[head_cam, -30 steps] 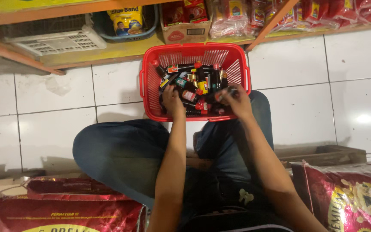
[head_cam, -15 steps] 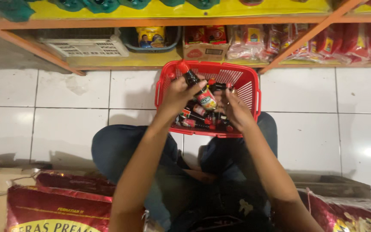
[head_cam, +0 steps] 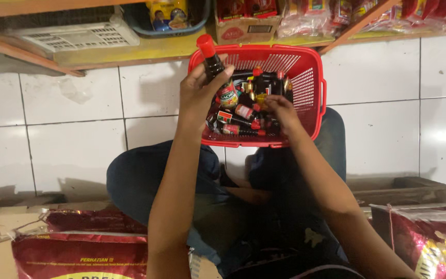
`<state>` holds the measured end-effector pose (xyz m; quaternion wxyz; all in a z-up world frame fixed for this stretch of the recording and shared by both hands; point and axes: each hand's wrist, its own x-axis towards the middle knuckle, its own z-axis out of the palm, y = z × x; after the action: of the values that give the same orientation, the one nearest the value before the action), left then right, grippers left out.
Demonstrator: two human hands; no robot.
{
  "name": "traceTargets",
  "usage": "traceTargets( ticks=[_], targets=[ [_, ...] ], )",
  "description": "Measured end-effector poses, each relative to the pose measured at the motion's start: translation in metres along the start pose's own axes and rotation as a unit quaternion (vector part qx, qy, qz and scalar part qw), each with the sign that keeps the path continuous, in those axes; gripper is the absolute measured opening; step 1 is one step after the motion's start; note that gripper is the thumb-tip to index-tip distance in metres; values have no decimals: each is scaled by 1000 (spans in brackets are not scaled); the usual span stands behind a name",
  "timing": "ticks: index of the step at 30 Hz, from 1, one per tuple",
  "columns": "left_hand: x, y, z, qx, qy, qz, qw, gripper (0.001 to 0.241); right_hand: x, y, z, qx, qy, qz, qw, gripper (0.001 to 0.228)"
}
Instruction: The person takes sauce bottles from a red basket and places them onto a shelf in a grocery store, occasionally moving other bottles to make space.
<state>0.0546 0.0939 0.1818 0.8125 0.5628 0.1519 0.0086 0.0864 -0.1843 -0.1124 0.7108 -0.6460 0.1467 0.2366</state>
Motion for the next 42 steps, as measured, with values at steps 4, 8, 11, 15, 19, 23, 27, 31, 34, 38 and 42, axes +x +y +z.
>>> traceTargets(
  ticks=[4, 8, 11, 15, 19, 23, 27, 31, 34, 38, 42],
  targets=[
    [-1, 0, 0, 15, 20, -11, 1000, 45, 18, 18, 28, -312, 17, -118, 943, 34],
    [-1, 1, -6, 8, 17, 7, 1000, 44, 18, 25, 31, -522, 16, -261, 812, 28],
    [0, -2, -7, 3, 23, 12, 1000, 43, 12, 19, 22, -497, 10, -163, 852, 26],
    [1, -6, -8, 9, 19, 32, 999, 42, -20, -21, 20, -356, 119, -118, 919, 24],
    [4, -12, -11, 30, 11, 49, 998, 41, -56, -49, 37, -528, 244, -395, 711, 28],
    [6, -15, -9, 43, 2, 59, 997, 34, -32, -29, 71, -463, -229, -242, 822, 28],
    [3, -11, -9, 33, 8, 62, 997, 30, -22, -1, 110, -659, -207, -286, 664, 67],
    [2, -6, -10, 23, 16, 58, 998, 26, -9, 21, 129, -785, -190, -239, 540, 60],
    [-1, -4, -9, 25, 13, 71, 997, 25, 4, 35, 133, -762, -178, -175, 597, 69],
    [-1, -3, -8, -12, -5, 60, 998, 24, 10, 36, 110, -693, -174, -237, 658, 71],
    [-1, -7, -7, -21, -21, 64, 997, 24, 2, 32, 93, -647, -195, -304, 672, 73]
  ],
)
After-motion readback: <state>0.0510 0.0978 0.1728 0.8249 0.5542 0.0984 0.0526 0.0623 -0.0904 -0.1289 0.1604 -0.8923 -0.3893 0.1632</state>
